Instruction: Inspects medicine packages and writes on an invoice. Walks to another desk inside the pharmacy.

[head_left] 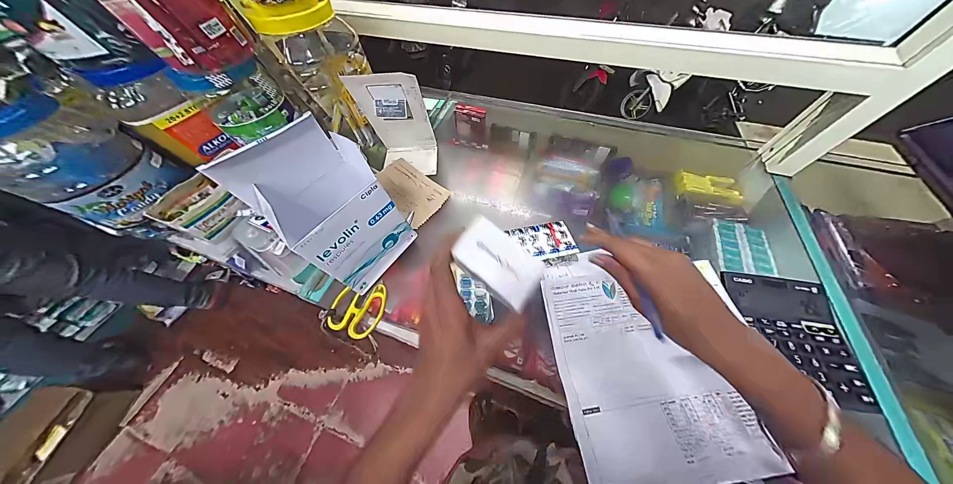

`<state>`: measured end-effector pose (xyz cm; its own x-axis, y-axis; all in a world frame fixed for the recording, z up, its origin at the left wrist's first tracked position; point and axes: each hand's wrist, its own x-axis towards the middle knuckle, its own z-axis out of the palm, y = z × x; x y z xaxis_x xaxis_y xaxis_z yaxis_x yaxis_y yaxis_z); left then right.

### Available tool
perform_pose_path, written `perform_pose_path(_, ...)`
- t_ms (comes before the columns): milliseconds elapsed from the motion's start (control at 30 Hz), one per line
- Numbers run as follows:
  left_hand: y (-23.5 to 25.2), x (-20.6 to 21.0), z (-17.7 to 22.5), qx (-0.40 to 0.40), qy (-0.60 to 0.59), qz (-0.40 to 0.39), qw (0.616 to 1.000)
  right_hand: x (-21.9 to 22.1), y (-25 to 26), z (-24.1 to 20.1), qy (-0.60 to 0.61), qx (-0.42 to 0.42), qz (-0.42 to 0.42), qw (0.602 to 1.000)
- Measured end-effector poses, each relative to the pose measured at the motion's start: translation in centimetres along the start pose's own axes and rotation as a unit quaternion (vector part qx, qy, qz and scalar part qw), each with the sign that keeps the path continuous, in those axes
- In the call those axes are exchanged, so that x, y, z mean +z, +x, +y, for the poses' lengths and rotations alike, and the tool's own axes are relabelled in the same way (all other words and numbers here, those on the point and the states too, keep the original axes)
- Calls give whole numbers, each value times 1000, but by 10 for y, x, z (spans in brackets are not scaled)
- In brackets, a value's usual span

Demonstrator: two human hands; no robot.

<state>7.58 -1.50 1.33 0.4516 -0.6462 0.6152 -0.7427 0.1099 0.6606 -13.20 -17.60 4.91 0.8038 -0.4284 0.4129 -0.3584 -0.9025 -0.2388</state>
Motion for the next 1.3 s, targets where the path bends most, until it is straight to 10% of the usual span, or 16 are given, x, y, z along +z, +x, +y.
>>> perform_pose_path(133, 88, 12, -45, -117, 32, -50, 991, 31, 56, 41, 25, 46, -297, 953)
perform_pose_path(367, 108, 29, -88, -215, 79, -152, 961, 31, 66, 73, 137, 44, -305, 941)
perform_pose_path(533, 52, 27, -20, -11, 62, -13, 998, 26, 48, 77, 151, 57, -185, 969)
perform_pose_path(700, 5, 68, 24, 159, 62, -68, 983, 22, 21, 44, 53, 29, 0, 998)
perform_pose_path(933, -13, 72, 21, 40, -133, -147, 979, -2, -20, -12, 174, 60, 201, 962)
perform_pose_path(1133, -13, 45, 42, -148, -376, -246, 881, 8, -44, -59, 166, -60, 222, 959)
perform_pose_path(1300, -8, 27, 63, -395, -551, -309, 667, 28, -58, -73, 88, -197, 179, 960)
